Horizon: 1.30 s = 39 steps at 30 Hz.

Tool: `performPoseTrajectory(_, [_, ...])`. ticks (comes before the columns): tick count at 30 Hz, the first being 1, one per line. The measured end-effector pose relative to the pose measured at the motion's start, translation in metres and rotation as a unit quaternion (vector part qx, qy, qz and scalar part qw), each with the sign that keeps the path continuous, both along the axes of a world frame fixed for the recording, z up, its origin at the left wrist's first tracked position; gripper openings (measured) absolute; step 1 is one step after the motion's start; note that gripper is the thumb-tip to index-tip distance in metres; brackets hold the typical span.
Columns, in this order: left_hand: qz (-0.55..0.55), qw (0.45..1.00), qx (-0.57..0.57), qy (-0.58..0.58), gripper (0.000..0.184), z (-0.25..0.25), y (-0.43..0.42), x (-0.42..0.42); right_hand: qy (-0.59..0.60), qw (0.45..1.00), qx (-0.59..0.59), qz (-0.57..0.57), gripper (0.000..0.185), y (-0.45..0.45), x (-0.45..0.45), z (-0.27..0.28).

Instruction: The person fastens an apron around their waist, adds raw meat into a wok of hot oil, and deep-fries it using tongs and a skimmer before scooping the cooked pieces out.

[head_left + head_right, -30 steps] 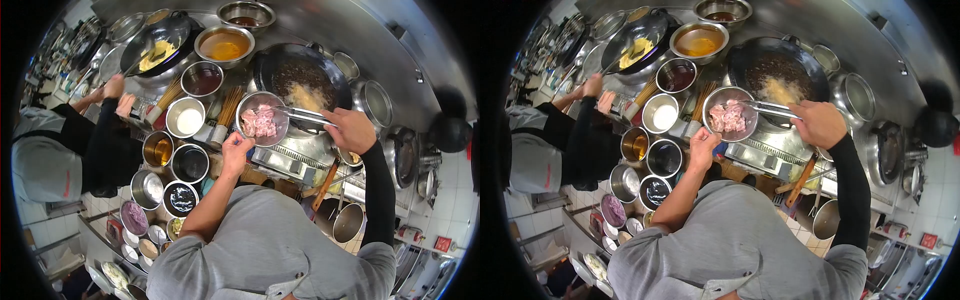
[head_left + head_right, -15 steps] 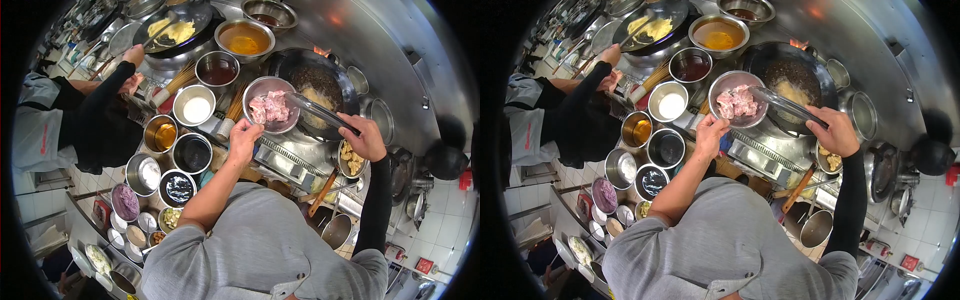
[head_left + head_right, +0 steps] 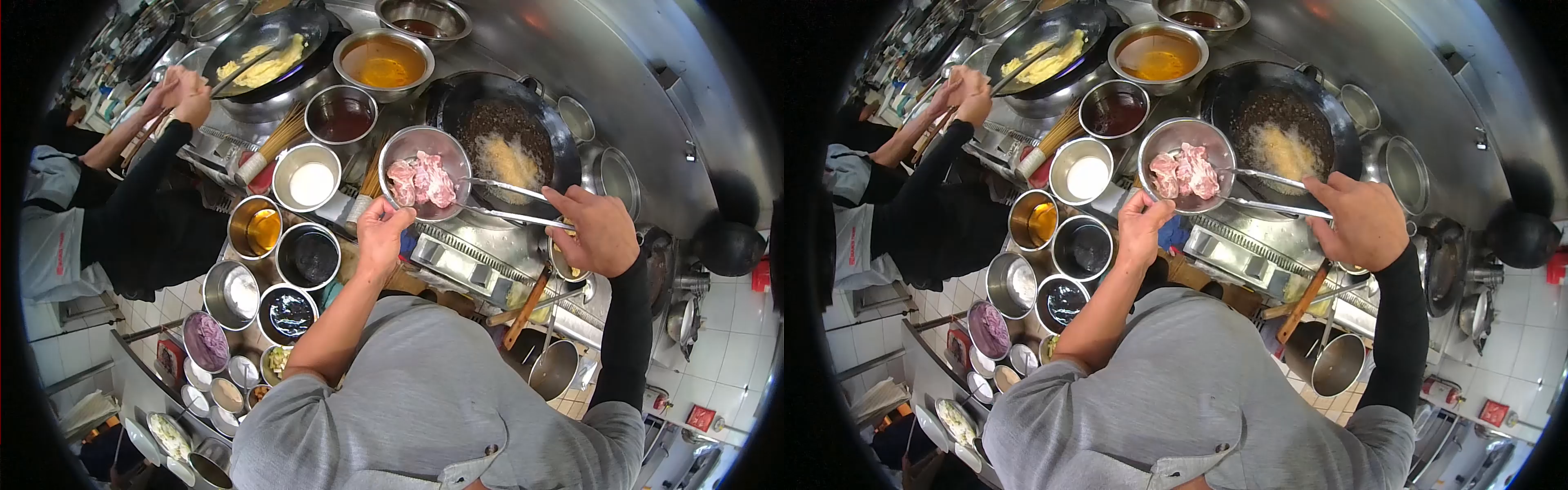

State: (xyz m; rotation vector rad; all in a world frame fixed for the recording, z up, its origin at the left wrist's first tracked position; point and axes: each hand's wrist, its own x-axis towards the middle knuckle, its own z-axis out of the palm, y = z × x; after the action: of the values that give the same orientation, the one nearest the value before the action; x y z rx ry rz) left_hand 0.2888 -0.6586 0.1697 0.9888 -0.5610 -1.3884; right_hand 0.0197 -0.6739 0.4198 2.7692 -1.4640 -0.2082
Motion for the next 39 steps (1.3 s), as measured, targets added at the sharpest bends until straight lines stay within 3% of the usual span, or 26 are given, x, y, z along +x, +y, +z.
performPoseTrajectory(6, [0.037,0.994,-0.044,-0.094,0.03,0.008,0.003,-0.009,0.022,1.0,-0.002,0.001,0.043,0.003,0.015,-0.017])
performPoseTrajectory(12, [0.055,0.991,-0.038,-0.116,0.029,-0.008,0.0,-0.016,0.025,0.999,-0.03,0.014,0.035,0.0,0.013,-0.026])
performPoseTrajectory(21, [0.041,0.999,0.026,0.002,0.027,0.003,0.007,-0.046,-0.052,0.991,-0.126,0.018,0.04,0.01,-0.043,0.044])
performPoseTrajectory(26, [0.052,0.998,0.021,0.026,0.021,0.002,0.007,-0.06,-0.09,0.983,-0.161,0.018,0.037,-0.003,-0.071,0.051])
performPoseTrajectory(31, [0.097,0.995,0.028,0.019,0.025,-0.003,0.015,-0.056,-0.064,0.989,-0.137,-0.007,0.034,-0.057,-0.092,-0.008])
performPoseTrajectory(33, [0.092,0.995,0.039,0.011,0.024,-0.004,0.023,-0.045,-0.005,0.993,-0.059,-0.105,0.035,-0.068,-0.071,-0.027])
performPoseTrajectory(39, [0.036,0.998,0.041,0.029,0.025,-0.012,0.032,-0.012,0.061,0.973,0.029,-0.223,0.038,-0.124,-0.04,-0.108])
